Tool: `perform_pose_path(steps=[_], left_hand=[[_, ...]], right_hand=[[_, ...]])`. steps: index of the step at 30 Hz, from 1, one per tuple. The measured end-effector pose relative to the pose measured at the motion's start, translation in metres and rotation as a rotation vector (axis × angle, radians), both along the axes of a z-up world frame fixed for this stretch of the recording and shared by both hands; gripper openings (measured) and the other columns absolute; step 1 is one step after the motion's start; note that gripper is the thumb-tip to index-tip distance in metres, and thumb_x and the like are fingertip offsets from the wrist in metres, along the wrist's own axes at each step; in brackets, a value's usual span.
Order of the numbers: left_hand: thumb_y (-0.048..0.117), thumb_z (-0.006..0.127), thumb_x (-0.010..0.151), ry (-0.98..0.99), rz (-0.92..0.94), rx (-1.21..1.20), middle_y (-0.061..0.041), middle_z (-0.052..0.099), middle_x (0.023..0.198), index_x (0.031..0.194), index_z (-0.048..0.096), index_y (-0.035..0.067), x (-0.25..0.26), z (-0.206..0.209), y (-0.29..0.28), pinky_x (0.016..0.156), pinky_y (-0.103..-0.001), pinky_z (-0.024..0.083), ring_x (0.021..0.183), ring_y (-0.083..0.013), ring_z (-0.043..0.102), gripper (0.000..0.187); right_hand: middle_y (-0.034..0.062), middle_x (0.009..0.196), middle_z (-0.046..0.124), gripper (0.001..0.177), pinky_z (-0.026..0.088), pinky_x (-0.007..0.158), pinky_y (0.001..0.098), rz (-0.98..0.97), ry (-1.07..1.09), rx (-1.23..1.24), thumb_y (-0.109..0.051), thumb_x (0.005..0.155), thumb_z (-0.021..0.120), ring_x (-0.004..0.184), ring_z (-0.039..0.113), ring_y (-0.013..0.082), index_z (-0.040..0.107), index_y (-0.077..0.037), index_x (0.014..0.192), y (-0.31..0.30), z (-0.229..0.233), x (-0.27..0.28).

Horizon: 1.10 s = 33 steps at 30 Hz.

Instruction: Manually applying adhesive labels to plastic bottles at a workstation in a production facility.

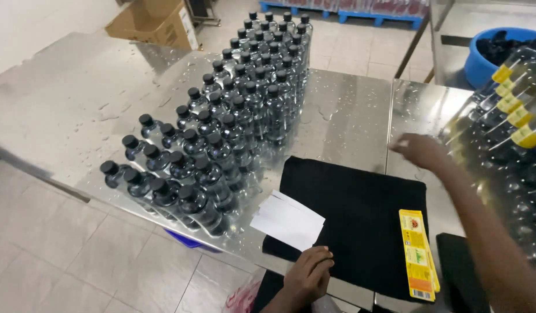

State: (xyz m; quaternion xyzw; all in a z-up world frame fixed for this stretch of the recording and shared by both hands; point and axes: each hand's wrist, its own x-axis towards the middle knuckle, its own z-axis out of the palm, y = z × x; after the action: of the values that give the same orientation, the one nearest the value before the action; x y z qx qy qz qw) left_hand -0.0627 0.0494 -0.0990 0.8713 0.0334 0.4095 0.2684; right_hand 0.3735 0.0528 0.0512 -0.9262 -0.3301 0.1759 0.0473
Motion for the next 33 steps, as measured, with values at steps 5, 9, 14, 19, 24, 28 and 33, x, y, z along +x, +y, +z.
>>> perform_pose_path(steps=[5, 9, 14, 19, 24, 28, 33], left_hand=[[-0.012, 0.072, 0.097, -0.062, -0.066, 0.085, -0.028, 0.074, 0.119, 0.109, 0.073, -0.01, -0.002, 0.016, 0.003, 0.101, -0.048, 0.063, 0.116, -0.0409, 0.071, 0.013], [-0.014, 0.077, 0.091, -0.066, -0.007, 0.138, -0.031, 0.072, 0.123, 0.117, 0.069, -0.011, 0.007, -0.004, 0.005, 0.101, -0.049, 0.062, 0.118, -0.0441, 0.07, 0.027], [-0.014, 0.075, 0.094, -0.074, -0.034, 0.187, -0.031, 0.073, 0.123, 0.117, 0.071, -0.012, 0.004, -0.002, 0.007, 0.102, -0.049, 0.061, 0.117, -0.0429, 0.071, 0.024], [-0.016, 0.059, 0.099, -0.2, -0.079, 0.128, -0.03, 0.069, 0.117, 0.112, 0.066, -0.013, 0.003, 0.01, 0.007, 0.1, -0.053, 0.061, 0.115, -0.0458, 0.067, 0.015], [-0.004, 0.057, 0.105, -0.276, -0.04, -0.345, -0.018, 0.069, 0.123, 0.12, 0.067, 0.001, -0.001, 0.021, 0.006, 0.106, -0.044, 0.058, 0.122, -0.0332, 0.068, 0.018], [0.011, 0.057, 0.109, -0.225, -0.001, -0.606, -0.014, 0.074, 0.124, 0.122, 0.069, 0.005, 0.006, 0.064, -0.003, 0.1, -0.04, 0.06, 0.119, -0.0288, 0.072, 0.018], [0.032, 0.057, 0.113, 0.002, -0.267, -0.907, -0.022, 0.055, 0.146, 0.146, 0.057, -0.001, 0.04, 0.091, 0.003, 0.121, -0.053, 0.05, 0.145, -0.0424, 0.054, 0.046]], right_hand=[[0.0209, 0.151, 0.056, 0.057, 0.058, 0.087, 0.0435, 0.738, -0.221, 0.605, -0.048, 0.099, 0.066, 0.136, 0.06, 0.0324, 0.057, -0.015, 0.144, 0.165, -0.097, -0.1], [0.0298, 0.166, 0.037, 0.107, 0.043, 0.123, 0.0588, 0.193, 0.134, 0.95, -0.055, 0.094, 0.084, 0.152, 0.044, 0.0463, 0.025, 0.002, 0.161, 0.256, -0.066, -0.192], [0.0204, 0.135, 0.057, 0.087, 0.058, 0.086, 0.0492, 0.169, 0.026, 1.04, -0.066, 0.091, 0.072, 0.111, 0.065, 0.036, 0.042, -0.003, 0.143, 0.249, -0.081, -0.182], [0.0044, 0.1, 0.055, 0.063, 0.048, 0.074, 0.0387, 0.117, -0.065, 1.08, -0.056, 0.09, 0.082, 0.087, 0.056, 0.0208, 0.054, -0.009, 0.122, 0.147, -0.031, -0.177], [0.0128, 0.119, 0.075, 0.072, 0.06, 0.082, 0.0364, 0.021, 0.026, 1.043, -0.049, 0.09, 0.081, 0.1, 0.072, 0.0246, 0.062, -0.004, 0.142, 0.008, 0.018, -0.183], [0.011, 0.109, 0.078, 0.057, 0.06, 0.073, 0.0349, -0.132, 0.082, 0.977, -0.046, 0.092, 0.075, 0.089, 0.075, 0.0224, 0.069, -0.006, 0.133, -0.066, 0.021, -0.202], [0.0257, 0.112, 0.074, 0.07, 0.067, 0.079, 0.0418, -0.408, 0.534, 1.008, -0.041, 0.091, 0.09, 0.092, 0.077, 0.0293, 0.067, 0.006, 0.139, -0.105, -0.032, -0.214]])
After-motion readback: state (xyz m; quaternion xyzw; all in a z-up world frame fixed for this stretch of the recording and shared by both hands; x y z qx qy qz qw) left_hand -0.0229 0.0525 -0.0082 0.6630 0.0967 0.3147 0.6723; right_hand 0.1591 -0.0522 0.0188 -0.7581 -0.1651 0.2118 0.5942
